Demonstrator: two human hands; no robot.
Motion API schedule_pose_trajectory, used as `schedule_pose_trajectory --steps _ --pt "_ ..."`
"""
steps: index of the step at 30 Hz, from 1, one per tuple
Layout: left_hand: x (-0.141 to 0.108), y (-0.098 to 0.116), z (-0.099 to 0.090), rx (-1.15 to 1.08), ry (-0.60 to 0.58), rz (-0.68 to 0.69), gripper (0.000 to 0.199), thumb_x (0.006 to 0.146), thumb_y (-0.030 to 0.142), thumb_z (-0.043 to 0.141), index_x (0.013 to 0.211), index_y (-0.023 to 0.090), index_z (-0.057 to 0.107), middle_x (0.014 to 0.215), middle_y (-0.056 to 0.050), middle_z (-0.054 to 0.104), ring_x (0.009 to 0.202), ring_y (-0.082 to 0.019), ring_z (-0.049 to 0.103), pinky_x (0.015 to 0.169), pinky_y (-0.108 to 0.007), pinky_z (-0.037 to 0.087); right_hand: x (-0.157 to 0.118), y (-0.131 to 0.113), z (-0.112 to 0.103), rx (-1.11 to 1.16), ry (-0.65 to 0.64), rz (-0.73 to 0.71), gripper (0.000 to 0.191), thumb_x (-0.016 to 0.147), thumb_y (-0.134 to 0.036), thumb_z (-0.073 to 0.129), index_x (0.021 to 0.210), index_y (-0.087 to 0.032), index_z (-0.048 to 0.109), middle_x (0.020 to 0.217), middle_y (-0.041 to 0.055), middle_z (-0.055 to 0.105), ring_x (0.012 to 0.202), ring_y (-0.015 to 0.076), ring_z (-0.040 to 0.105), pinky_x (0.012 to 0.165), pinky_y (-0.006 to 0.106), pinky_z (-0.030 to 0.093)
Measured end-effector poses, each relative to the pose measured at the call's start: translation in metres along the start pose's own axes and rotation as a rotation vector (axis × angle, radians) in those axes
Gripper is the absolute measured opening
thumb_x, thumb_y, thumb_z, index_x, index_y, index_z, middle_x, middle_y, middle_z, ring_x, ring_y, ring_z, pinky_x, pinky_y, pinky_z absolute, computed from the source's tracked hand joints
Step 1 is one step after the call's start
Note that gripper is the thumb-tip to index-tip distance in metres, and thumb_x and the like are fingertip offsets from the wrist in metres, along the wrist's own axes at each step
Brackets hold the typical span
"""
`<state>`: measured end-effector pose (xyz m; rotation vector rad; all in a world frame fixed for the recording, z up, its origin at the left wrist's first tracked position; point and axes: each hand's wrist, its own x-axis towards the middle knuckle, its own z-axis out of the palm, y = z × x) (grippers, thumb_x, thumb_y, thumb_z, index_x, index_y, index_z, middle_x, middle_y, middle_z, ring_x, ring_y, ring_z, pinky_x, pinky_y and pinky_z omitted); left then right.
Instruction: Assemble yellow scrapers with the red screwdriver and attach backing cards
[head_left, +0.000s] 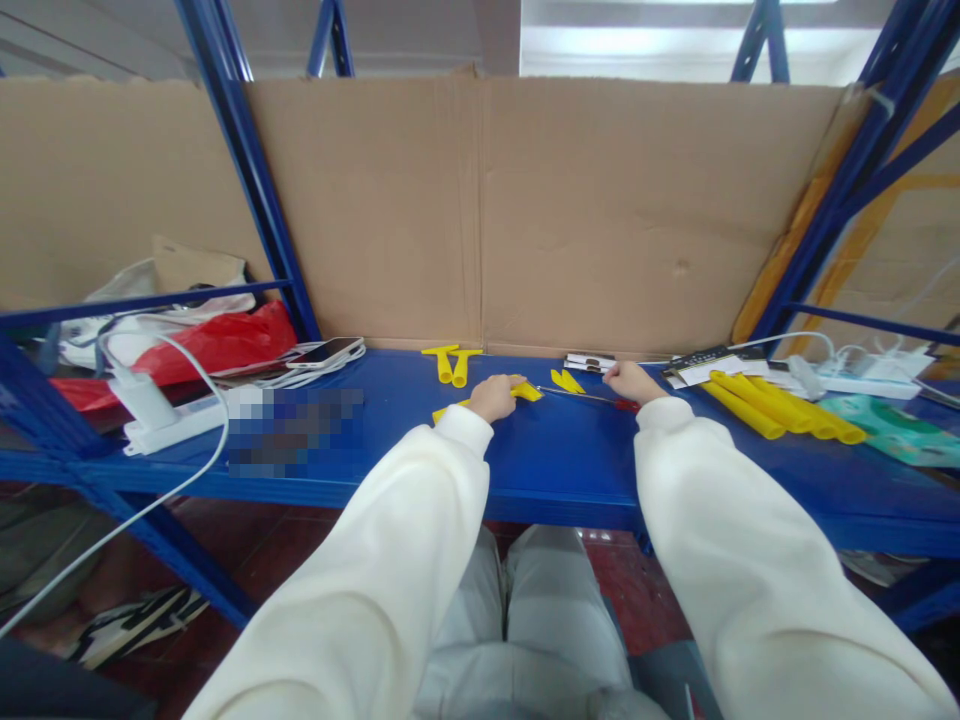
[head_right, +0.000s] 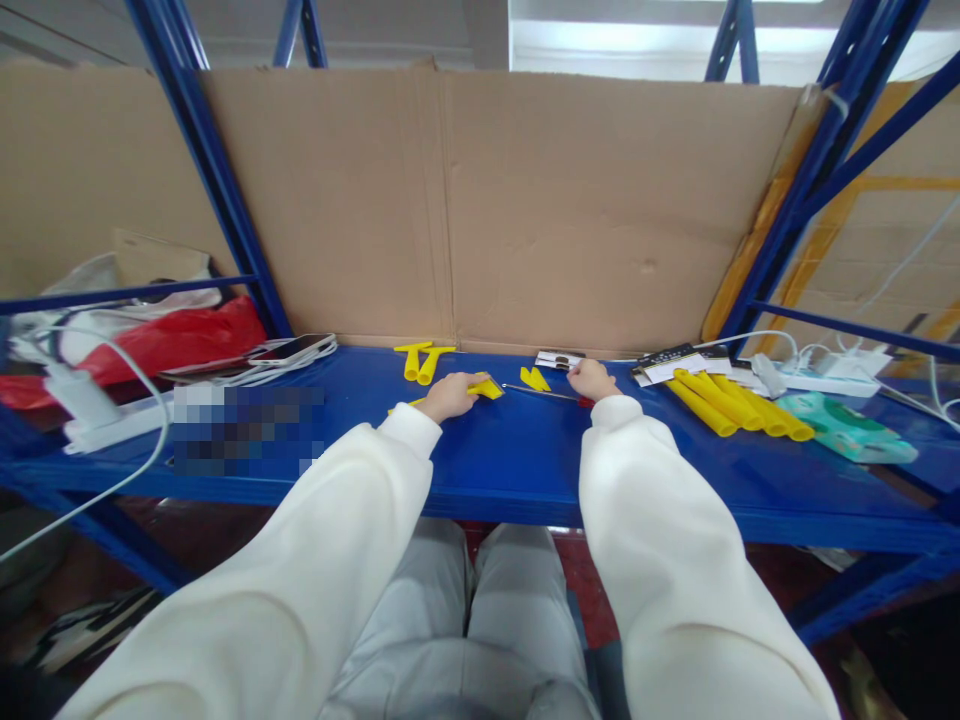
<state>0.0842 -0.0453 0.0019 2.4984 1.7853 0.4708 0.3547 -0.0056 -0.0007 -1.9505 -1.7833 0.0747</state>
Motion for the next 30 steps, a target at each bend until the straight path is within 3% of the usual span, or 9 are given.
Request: schedule_pose_trajectory --steps 6,10,20,30 --pt "-0.001 0.008 0.003 0.094 0.017 0.124 0.051 0.093 0.015 0.049 0.141 0.028 0.056 0.123 -0.011 0.066 0.114 -0.024 0.065 0.100 -0.031 0.048 -0.019 -0.049 0.018 0.453 -0.015 -0.202 0.009 0.076 -0.019 0.057 0.071 -0.018 0.065 0.080 0.0045 0.071 0.082 0.0181 0.064 0.082 0.031 0.050" --pt "-0.002 0.016 0.003 0.148 0.072 0.146 0.056 0.090 0.009 0.048 0.145 0.023 0.050 0.121 -0.016 0.062 0.110 -0.025 0.066 0.098 -0.034 0.048 -0.025 -0.066 0.031 0.588 -0.087 -0.314 0.007 0.070 -0.020 0.061 0.063 -0.019 0.062 0.074 0.0015 0.067 0.078 0.0170 0.062 0.083 0.032 0.050" --pt "-0.007 0.026 0.004 0.230 0.113 0.184 0.055 0.088 0.004 0.041 0.139 0.020 0.055 0.120 -0.015 0.060 0.111 -0.024 0.060 0.093 -0.033 0.049 -0.029 -0.072 0.035 0.602 -0.113 -0.276 0.009 0.065 -0.013 0.059 0.058 -0.019 0.060 0.074 0.0015 0.067 0.079 0.0170 0.062 0.085 0.031 0.048" --pt "-0.008 0.028 0.005 0.216 0.123 0.184 0.053 0.088 0.006 0.042 0.136 0.022 0.057 0.119 -0.014 0.061 0.109 -0.024 0.059 0.093 -0.033 0.048 -0.027 -0.069 0.042 0.582 -0.063 -0.311 0.010 0.067 -0.021 0.059 0.057 -0.019 0.059 0.071 0.0006 0.062 0.076 0.0168 0.059 0.082 0.030 0.048"
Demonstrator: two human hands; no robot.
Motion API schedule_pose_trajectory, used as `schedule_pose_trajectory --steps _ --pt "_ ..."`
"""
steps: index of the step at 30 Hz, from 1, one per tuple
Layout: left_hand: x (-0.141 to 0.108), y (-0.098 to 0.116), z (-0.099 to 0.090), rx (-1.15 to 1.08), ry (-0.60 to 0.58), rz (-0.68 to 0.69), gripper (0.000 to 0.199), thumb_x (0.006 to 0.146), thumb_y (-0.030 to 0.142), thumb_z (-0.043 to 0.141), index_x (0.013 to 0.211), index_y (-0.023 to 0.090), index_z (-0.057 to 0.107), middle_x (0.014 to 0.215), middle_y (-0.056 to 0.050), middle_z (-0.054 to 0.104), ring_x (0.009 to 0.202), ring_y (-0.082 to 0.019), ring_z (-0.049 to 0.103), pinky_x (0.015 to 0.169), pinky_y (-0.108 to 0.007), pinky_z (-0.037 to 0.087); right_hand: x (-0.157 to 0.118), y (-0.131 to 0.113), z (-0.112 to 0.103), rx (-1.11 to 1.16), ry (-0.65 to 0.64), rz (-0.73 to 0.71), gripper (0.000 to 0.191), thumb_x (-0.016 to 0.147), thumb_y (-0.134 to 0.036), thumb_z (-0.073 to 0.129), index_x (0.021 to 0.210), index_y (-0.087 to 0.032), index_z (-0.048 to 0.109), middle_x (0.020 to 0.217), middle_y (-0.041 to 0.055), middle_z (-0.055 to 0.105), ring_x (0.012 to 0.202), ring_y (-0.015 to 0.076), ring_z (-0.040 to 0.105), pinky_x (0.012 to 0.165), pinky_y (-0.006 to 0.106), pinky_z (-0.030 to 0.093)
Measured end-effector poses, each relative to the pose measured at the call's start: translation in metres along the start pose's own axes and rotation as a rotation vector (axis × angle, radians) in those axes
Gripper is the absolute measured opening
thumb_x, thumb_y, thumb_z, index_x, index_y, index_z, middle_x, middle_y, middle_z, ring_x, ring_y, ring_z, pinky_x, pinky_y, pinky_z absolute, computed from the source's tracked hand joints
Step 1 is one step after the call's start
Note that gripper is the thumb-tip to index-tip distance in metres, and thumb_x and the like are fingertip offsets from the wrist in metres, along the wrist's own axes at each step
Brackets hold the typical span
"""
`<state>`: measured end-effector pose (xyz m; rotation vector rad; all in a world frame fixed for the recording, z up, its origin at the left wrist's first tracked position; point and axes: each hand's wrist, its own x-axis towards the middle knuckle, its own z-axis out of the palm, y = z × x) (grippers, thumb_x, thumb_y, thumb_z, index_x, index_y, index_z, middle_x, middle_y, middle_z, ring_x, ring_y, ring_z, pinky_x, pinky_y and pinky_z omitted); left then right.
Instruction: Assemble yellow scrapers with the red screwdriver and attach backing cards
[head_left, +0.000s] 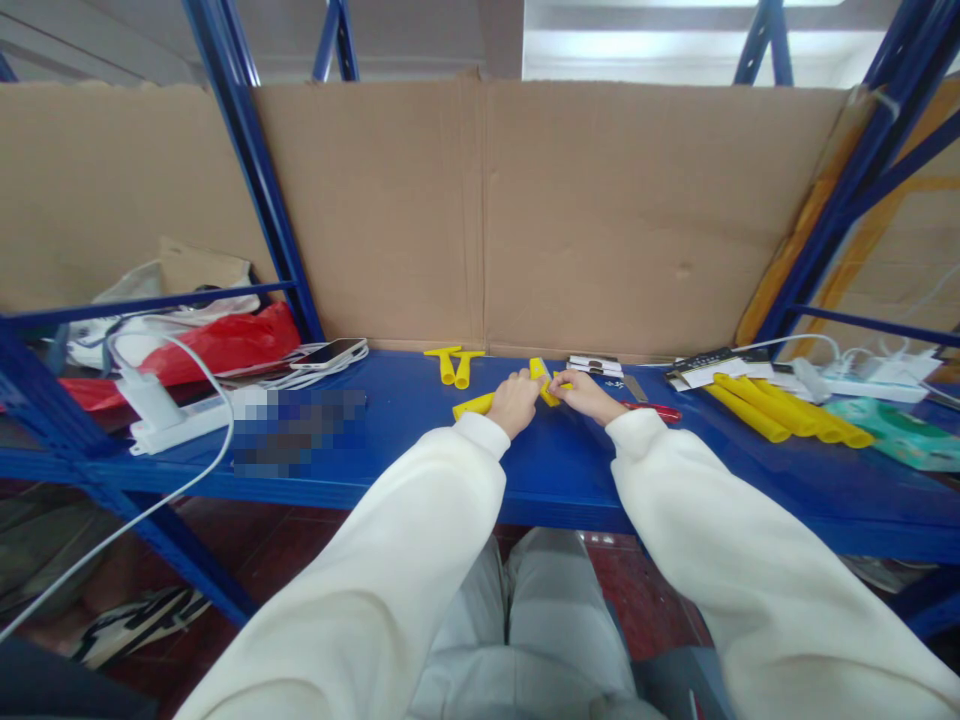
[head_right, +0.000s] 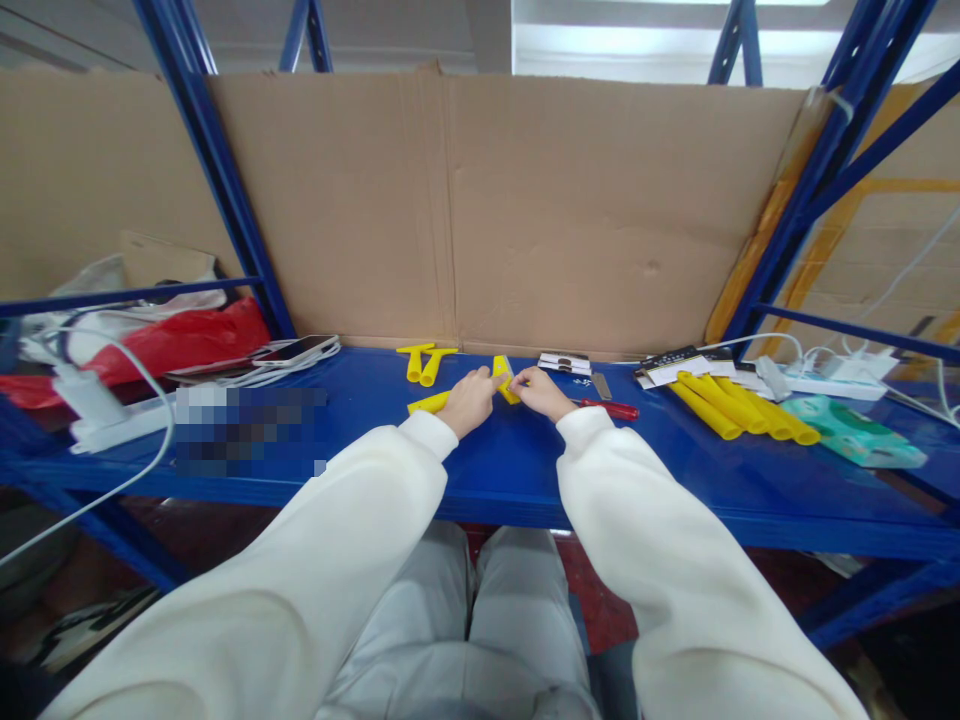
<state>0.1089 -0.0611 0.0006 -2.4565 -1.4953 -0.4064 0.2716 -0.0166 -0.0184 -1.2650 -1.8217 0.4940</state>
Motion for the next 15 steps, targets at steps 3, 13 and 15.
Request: schedule_pose_trajectory --steps 3,13,15 --pt "0.0005 -0.0006 0.0004 -0.004 -0.001 0.007 0.054 0.089 0.006 0.041 0.137 0.023 0.056 0.119 -0.014 0.060 0.109 -0.024 0.060 0.092 -0.033 0.049 0.0001 -0.0002 0.0004 -0.005 0.002 -0.002 0.010 0.067 -0.021 0.058 0.057 -0.019 0.058 0.071 0.0009 0.061 0.076 0.0170 0.058 0.082 0.030 0.048" --pt "0.0030 -0.0021 0.0008 -0.011 -0.003 -0.008 0.052 0.091 0.008 0.041 0.139 0.025 0.055 0.118 -0.013 0.060 0.109 -0.024 0.060 0.090 -0.032 0.049 -0.0025 -0.0054 0.0015 0.059 0.001 0.048 0.009 0.068 -0.023 0.059 0.060 -0.020 0.057 0.066 -0.0009 0.058 0.071 0.0160 0.056 0.077 0.029 0.048" --pt "0.0032 -0.0020 0.0004 -0.011 -0.001 -0.011 0.052 0.092 0.008 0.041 0.139 0.025 0.055 0.119 -0.012 0.060 0.109 -0.023 0.060 0.091 -0.032 0.049 -0.0030 -0.0065 0.0022 0.085 0.008 0.066 0.009 0.068 -0.022 0.059 0.060 -0.020 0.055 0.065 -0.0014 0.058 0.069 0.0152 0.055 0.074 0.028 0.048"
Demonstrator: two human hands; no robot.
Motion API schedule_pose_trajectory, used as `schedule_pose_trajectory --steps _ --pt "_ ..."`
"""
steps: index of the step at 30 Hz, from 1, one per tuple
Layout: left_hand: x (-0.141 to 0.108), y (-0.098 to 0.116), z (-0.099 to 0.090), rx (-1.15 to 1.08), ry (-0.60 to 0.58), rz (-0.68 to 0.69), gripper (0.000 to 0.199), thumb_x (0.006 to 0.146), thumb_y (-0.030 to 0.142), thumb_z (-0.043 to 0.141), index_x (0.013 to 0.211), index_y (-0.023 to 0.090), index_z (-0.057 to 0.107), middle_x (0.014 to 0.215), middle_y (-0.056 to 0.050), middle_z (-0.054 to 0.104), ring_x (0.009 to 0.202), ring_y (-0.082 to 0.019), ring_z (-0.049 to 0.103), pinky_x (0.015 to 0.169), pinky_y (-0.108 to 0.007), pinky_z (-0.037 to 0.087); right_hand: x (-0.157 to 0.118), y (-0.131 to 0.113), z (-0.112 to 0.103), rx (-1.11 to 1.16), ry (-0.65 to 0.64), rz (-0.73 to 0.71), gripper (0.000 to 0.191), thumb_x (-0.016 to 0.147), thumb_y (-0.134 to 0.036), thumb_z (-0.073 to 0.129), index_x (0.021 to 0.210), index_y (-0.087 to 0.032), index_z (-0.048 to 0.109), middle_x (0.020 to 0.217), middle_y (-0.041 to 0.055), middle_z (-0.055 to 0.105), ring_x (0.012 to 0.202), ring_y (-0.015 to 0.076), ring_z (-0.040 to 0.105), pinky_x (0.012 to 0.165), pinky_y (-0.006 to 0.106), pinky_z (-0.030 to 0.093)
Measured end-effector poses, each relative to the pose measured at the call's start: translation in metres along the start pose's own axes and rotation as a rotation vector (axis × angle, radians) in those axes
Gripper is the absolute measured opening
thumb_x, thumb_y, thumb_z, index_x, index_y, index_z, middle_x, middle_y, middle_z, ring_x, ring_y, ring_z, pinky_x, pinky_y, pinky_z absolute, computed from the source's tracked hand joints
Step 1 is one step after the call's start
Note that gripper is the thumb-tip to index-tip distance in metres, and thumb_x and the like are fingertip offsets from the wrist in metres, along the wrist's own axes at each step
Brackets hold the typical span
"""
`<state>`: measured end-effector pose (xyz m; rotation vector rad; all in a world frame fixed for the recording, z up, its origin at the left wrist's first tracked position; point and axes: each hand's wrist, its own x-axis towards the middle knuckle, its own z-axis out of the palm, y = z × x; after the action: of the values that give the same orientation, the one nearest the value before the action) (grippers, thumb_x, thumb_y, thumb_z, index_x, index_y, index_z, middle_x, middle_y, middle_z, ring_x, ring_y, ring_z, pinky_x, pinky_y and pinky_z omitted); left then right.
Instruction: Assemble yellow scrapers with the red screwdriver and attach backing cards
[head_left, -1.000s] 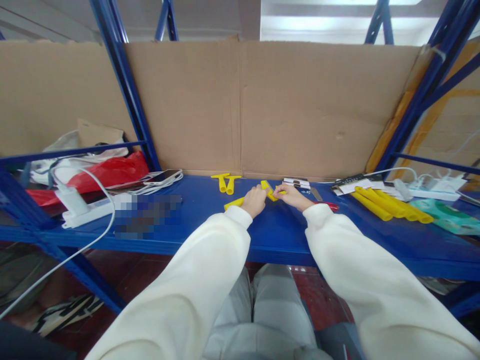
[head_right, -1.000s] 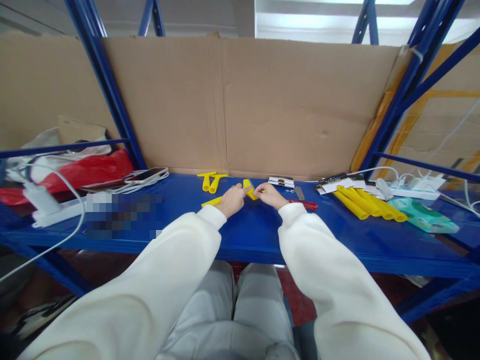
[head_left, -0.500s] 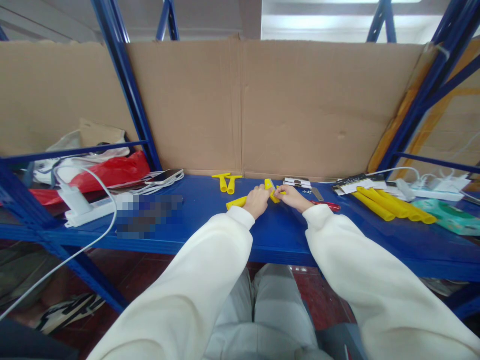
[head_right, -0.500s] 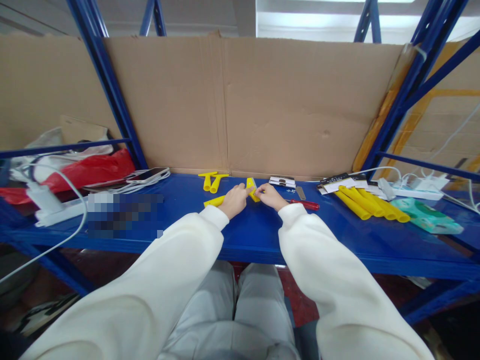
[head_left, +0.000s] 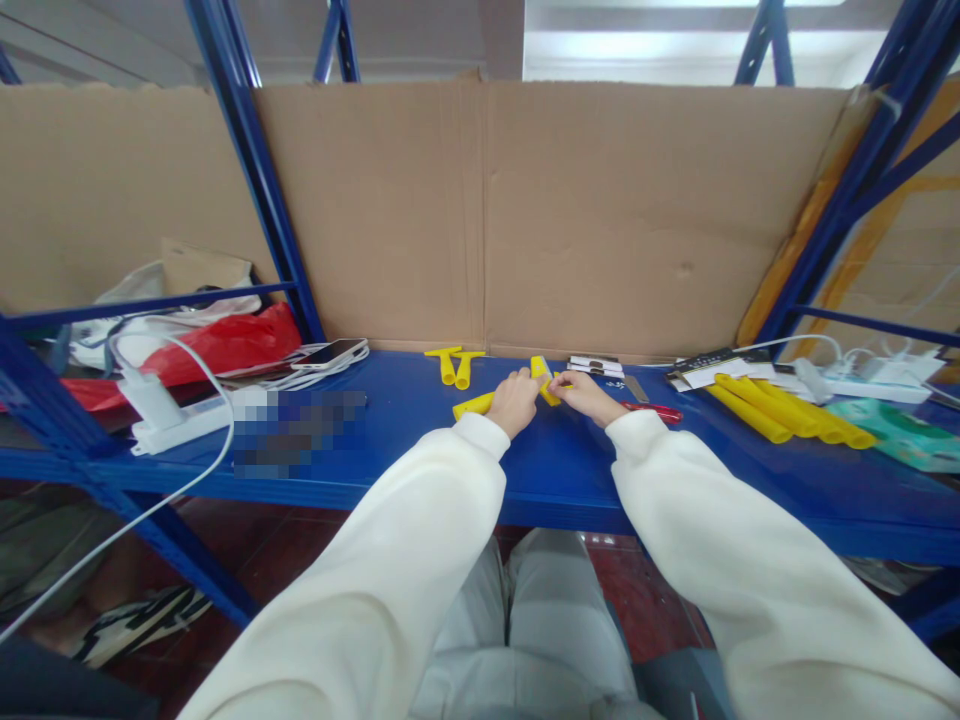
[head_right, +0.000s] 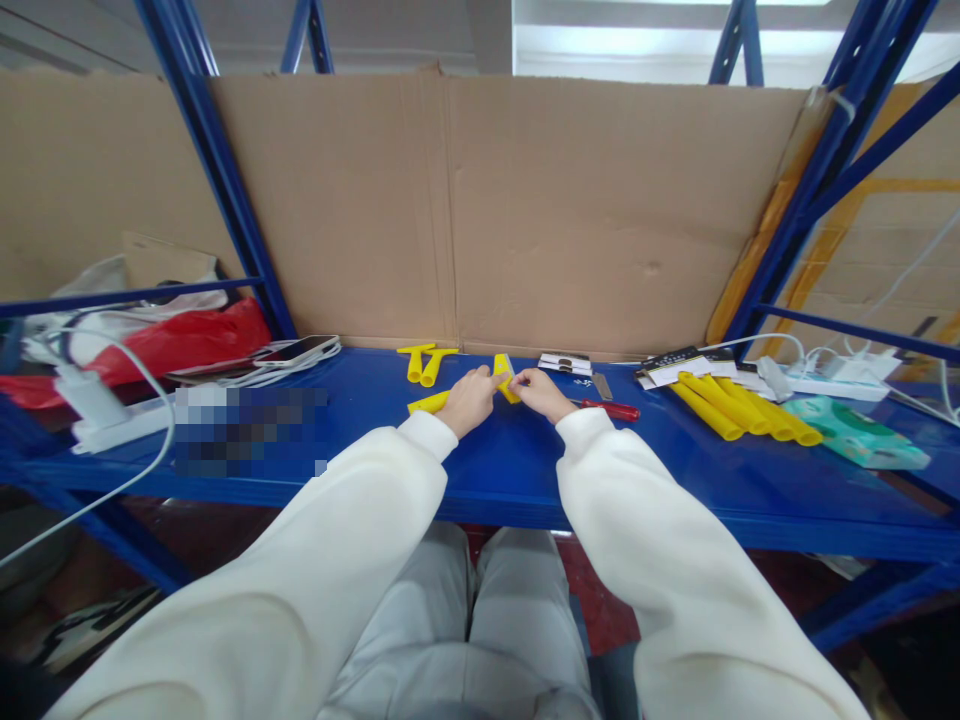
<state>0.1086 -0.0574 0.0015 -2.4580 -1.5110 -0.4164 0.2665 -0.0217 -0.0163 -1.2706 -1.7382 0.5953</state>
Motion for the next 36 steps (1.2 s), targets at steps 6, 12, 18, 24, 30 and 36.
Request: schedule_pose_trajectory --steps 6,12,18,24,30,36 --pt "0.000 0.000 0.000 0.007 0.004 0.011 0.051 0.093 0.009 0.039 0.139 0.025 0.055 0.118 -0.013 0.060 0.108 -0.024 0.060 0.090 -0.032 0.049 -0.003 -0.006 0.002 0.062 0.003 0.068 0.010 0.070 -0.017 0.060 0.063 -0.020 0.053 0.064 -0.0037 0.055 0.066 0.0129 0.053 0.071 0.027 0.047" --pt "0.001 -0.001 -0.001 -0.022 0.010 -0.023 0.050 0.094 0.012 0.042 0.141 0.024 0.053 0.118 -0.013 0.060 0.111 -0.024 0.061 0.091 -0.033 0.049 -0.010 -0.018 0.001 0.225 0.056 0.222 0.015 0.078 -0.011 0.061 0.076 -0.021 0.050 0.069 -0.0031 0.059 0.065 0.0123 0.058 0.065 0.025 0.049" --pt "0.000 -0.003 -0.005 -0.049 0.015 -0.053 0.048 0.095 0.014 0.044 0.141 0.025 0.053 0.119 -0.014 0.059 0.112 -0.025 0.061 0.090 -0.033 0.050 -0.017 -0.029 -0.005 0.440 -0.180 0.351 0.012 0.086 -0.010 0.057 0.081 -0.020 0.054 0.063 0.0012 0.065 0.052 0.0115 0.059 0.054 0.022 0.047" --pt "-0.001 -0.005 -0.007 -0.051 -0.020 0.007 0.052 0.097 0.018 0.042 0.149 0.024 0.042 0.124 -0.014 0.056 0.110 -0.025 0.063 0.088 -0.033 0.051 -0.012 -0.025 -0.011 0.502 -0.111 0.335 0.017 0.088 -0.009 0.054 0.075 -0.019 0.055 0.056 -0.0020 0.060 0.042 0.0074 0.047 0.043 0.018 0.036" --pt "-0.002 -0.010 -0.005 -0.011 -0.079 0.075 0.063 0.095 0.011 0.038 0.153 0.034 0.033 0.121 -0.011 0.053 0.101 -0.023 0.067 0.085 -0.033 0.052 -0.011 -0.020 -0.016 0.521 -0.077 0.346 0.016 0.089 -0.011 0.053 0.076 -0.019 0.055 0.057 -0.0025 0.059 0.044 0.0072 0.045 0.044 0.018 0.036" --pt "-0.002 -0.009 -0.006 -0.011 -0.068 0.082 0.063 0.095 0.010 0.034 0.153 0.035 0.034 0.118 -0.011 0.052 0.098 -0.023 0.068 0.084 -0.034 0.053 -0.009 -0.015 -0.015 0.497 -0.084 0.314 0.012 0.087 -0.017 0.061 0.076 -0.019 0.057 0.060 -0.0016 0.061 0.046 0.0070 0.046 0.044 0.017 0.036"
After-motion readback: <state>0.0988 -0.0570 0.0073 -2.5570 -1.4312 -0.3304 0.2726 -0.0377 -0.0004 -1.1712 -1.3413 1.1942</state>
